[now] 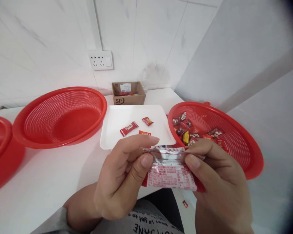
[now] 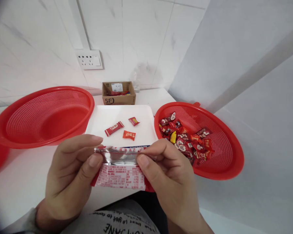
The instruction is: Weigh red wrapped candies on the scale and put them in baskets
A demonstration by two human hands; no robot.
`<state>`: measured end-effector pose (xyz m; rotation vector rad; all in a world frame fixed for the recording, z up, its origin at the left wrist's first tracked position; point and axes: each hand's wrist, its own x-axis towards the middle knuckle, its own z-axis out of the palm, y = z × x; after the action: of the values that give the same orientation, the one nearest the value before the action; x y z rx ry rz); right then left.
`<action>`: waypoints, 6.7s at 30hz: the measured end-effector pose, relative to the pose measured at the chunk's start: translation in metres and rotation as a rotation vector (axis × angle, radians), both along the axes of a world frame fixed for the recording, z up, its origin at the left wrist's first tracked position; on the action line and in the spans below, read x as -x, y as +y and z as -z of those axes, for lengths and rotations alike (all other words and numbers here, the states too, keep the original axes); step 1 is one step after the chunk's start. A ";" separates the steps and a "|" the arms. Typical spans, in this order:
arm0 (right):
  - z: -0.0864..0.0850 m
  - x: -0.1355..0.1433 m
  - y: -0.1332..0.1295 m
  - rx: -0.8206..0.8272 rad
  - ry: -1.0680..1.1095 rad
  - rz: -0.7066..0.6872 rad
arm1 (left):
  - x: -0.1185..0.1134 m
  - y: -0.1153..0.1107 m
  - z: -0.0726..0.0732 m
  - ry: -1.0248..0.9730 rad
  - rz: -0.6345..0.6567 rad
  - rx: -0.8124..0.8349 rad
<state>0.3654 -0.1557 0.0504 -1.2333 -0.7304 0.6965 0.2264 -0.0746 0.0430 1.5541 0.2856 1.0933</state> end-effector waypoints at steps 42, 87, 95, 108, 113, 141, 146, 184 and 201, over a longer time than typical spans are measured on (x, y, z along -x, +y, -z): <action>-0.006 0.011 0.000 -0.117 -0.015 0.060 | -0.006 -0.002 -0.002 -0.052 0.011 0.113; 0.008 -0.016 0.000 -0.043 -0.345 -0.123 | -0.005 0.014 0.003 0.099 -0.068 -0.004; 0.022 -0.023 0.011 -0.040 -0.680 -0.071 | -0.011 0.032 0.005 0.348 -0.041 0.013; 0.055 -0.035 0.030 0.048 -0.603 -0.167 | -0.024 0.051 0.024 0.501 0.228 0.247; 0.059 -0.035 0.029 0.062 -0.365 -0.322 | -0.018 0.055 0.036 0.500 0.318 0.359; 0.058 -0.074 0.045 0.369 -1.154 -0.294 | -0.032 0.076 0.073 1.109 -0.103 -0.859; 0.041 -0.143 0.023 0.680 -1.203 -0.117 | -0.028 0.092 0.079 1.100 -0.158 -0.861; 0.022 -0.058 0.033 0.060 -0.107 -0.300 | -0.053 0.023 0.024 0.328 -0.023 0.156; 0.025 -0.049 0.030 0.030 0.177 -0.329 | -0.031 0.015 0.013 0.205 0.152 0.279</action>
<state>0.4145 -0.1253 0.0257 -1.0720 -0.7846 1.0768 0.2573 -0.0598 0.0296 1.4126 0.4332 0.7423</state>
